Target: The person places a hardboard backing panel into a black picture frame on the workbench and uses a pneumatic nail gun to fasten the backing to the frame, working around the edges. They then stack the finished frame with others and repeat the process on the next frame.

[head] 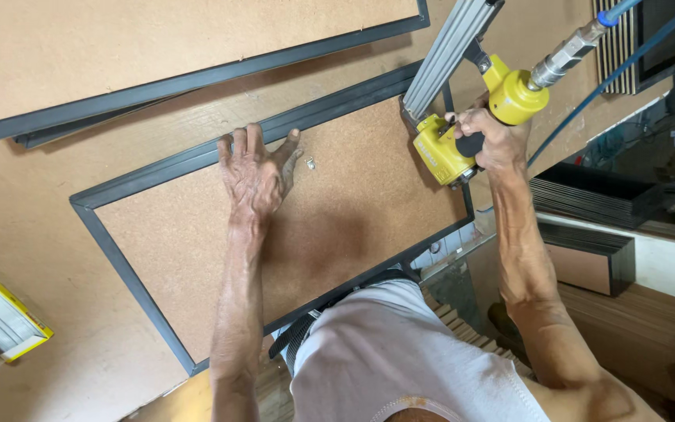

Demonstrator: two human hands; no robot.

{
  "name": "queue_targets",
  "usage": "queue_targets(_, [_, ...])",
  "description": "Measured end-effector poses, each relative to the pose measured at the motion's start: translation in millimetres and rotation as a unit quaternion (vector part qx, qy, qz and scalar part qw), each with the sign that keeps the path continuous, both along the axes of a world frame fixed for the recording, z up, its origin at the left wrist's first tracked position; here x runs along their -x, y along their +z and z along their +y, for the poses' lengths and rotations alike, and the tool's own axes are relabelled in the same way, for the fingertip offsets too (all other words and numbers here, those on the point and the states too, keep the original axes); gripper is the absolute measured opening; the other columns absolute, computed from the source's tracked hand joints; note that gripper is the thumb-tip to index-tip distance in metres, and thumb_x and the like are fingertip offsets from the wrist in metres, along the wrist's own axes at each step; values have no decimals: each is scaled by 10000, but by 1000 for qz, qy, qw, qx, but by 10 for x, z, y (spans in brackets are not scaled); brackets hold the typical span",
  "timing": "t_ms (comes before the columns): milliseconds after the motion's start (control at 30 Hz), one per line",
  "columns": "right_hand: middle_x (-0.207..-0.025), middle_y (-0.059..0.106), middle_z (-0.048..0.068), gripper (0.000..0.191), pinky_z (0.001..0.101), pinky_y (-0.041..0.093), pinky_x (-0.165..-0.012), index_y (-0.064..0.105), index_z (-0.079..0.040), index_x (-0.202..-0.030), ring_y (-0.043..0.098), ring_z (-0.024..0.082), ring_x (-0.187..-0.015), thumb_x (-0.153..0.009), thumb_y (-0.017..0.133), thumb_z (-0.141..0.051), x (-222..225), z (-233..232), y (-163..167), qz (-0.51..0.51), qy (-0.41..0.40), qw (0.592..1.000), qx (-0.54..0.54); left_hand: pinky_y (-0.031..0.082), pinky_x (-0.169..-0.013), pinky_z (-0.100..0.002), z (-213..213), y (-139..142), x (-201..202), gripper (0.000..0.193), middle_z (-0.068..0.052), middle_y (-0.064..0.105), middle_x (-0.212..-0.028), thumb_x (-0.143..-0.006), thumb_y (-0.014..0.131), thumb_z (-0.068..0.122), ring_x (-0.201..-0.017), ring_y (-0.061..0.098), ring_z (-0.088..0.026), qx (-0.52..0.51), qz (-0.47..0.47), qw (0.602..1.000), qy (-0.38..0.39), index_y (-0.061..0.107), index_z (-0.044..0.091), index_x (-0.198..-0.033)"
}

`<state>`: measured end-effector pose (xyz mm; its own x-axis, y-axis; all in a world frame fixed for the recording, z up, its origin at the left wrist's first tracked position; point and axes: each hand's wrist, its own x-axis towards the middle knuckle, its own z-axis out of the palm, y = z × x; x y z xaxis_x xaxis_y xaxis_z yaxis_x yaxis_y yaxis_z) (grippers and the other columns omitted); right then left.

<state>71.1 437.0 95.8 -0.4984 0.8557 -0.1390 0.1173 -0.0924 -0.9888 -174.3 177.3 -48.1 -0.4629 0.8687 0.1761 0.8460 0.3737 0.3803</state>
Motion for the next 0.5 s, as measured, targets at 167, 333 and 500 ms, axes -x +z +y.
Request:
queue_targets(167, [-743, 638, 106, 95, 436, 649, -877, 607, 10, -898, 654, 209, -641, -825, 667, 18, 101, -91, 84, -19, 13, 1000, -14, 384, -1046, -577, -46, 29, 1, 270, -143, 545, -1164, -1042, 626, 402, -1161, 515, -325, 7, -47, 999, 4, 758, 356, -1272])
queue_targets(333, [-744, 642, 113, 65, 441, 655, -911, 622, 25, -902, 661, 213, -643, -842, 648, 16, 76, -100, 76, -33, 29, 998, -34, 380, -1050, -571, -74, 70, -14, 273, -143, 549, -1183, -1050, 626, 418, -1199, 507, -326, -5, -39, 999, 7, 772, 316, -1257])
queue_targets(500, [-747, 641, 118, 141, 449, 646, -853, 599, 20, -942, 652, 206, -641, -814, 655, 39, 108, -89, 78, -45, 7, 999, -24, 384, -1056, -555, -94, 154, -4, 259, -135, 544, -1180, -1043, 637, 384, -1194, 503, -326, -21, -43, 999, 12, 788, 312, -1240])
